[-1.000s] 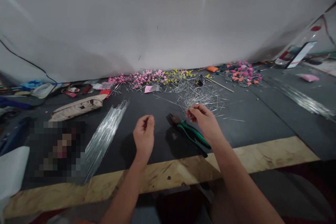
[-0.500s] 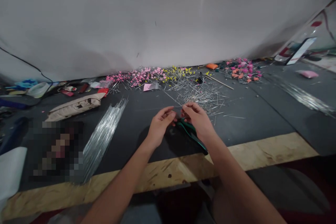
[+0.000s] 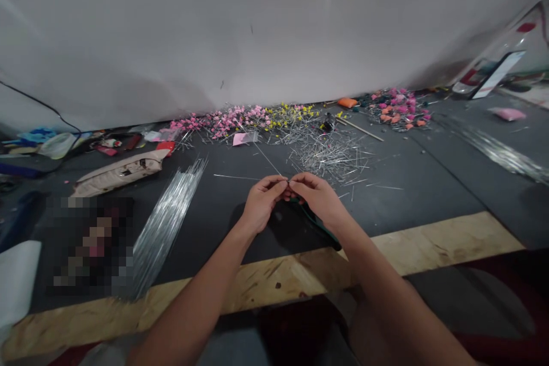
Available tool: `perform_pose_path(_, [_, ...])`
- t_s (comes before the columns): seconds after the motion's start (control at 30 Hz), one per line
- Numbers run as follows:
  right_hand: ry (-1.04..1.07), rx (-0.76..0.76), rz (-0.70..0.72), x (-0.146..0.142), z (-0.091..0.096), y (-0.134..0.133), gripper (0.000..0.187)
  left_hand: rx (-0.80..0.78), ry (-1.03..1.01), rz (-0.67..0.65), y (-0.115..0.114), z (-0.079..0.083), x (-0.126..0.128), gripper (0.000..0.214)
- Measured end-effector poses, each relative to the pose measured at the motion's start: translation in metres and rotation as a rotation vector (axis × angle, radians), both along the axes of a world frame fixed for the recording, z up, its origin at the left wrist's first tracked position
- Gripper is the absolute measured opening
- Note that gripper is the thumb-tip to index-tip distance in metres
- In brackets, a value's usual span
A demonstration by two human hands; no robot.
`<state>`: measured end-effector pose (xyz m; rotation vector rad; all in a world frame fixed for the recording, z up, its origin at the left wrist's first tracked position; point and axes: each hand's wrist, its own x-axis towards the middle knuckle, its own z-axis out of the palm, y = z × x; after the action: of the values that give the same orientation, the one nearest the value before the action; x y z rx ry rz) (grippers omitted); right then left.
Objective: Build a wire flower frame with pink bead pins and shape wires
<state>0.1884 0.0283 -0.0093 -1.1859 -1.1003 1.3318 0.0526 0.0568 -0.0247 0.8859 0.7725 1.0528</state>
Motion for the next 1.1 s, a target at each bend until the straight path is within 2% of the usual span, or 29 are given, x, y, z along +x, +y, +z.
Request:
perform_pose_path(0.27, [0.227,-0.136,0.070,0.002,0.005,0.000,0.012,0.009,-0.017,-0.042,-0.003,0.008,-0.004,0.023])
perform_pose_path(0.47, [0.081,-0.021,0.021,-0.002,0.000,0.000,0.010,0.032,-0.019,-0.007,-0.003,0.008,-0.005,0.021])
perform_pose_path(0.7, [-0.098,0.048,0.034,-0.004,-0.001,0.000,0.012,0.015,-0.018,0.043,-0.002,0.004,-0.004,0.011])
perform_pose_path(1.1, [-0.206,0.117,-0.007,-0.013,-0.006,-0.003,0.014,0.051,0.006,0.105,-0.002,0.007,-0.003,0.015])
